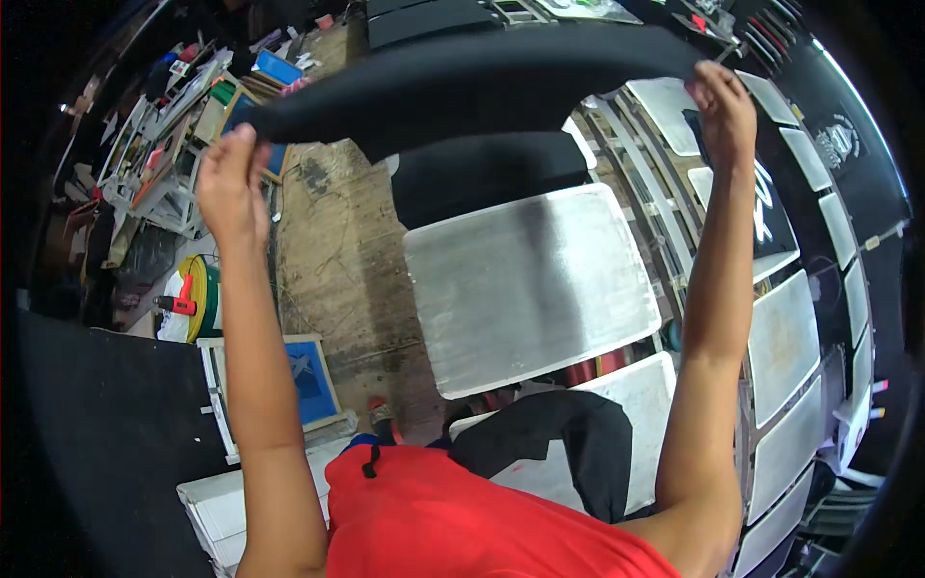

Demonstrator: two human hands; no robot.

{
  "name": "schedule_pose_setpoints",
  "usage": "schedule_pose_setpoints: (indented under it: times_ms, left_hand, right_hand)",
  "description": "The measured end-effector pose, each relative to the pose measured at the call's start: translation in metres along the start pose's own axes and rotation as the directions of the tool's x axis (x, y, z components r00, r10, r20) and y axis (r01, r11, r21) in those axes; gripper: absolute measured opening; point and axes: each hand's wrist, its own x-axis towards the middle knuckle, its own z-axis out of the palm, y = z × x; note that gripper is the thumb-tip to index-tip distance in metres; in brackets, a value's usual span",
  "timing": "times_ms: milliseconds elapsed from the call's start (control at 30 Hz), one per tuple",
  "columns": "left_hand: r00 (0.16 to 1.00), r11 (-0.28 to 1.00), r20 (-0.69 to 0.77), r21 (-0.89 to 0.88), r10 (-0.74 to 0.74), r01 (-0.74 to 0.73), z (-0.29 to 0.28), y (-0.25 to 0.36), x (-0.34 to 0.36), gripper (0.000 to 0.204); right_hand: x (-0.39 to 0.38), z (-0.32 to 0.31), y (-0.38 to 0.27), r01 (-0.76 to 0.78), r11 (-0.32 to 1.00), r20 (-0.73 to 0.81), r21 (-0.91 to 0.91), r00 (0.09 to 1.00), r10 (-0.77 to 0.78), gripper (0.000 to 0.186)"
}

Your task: Positioning and smoothing black t-shirts onto platens for screen printing.

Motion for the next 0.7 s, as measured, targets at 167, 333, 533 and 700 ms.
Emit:
schedule_pose_setpoints:
  times_ms: [167,333,533,700]
  left_hand:
    - [0.940,0.934,0.017,0.112,-0.342,0.338,-0.030,-0.076,-0.096,0.033]
    - [0.760,0.750,-0.100,0.125,-0.642,0.649,-0.056,-0.163,-0.167,0.041]
    - [0.490,0.365,-0.275,0.401,-0.827,0.840,-0.072,-0.204,-0.227,0.047]
    - [0.447,0.260,-0.294,0.505,-0.845,0.823,-0.082,-0.206,-0.261,0.051]
  right_hand:
    - [-0.072,-0.030,0.065,-0.294,0.927,-0.165,-0.232,0.951,0.261,0.036]
    - [-0.125,-0.085,0.162,-0.573,0.790,-0.284,-0.220,0.812,0.510,0.029]
    - [-0.193,-0.134,0.212,-0.729,0.624,-0.431,-0.280,0.677,0.597,0.034]
    - [-0.236,-0.157,0.207,-0.770,0.600,-0.465,-0.218,0.623,0.630,0.036]
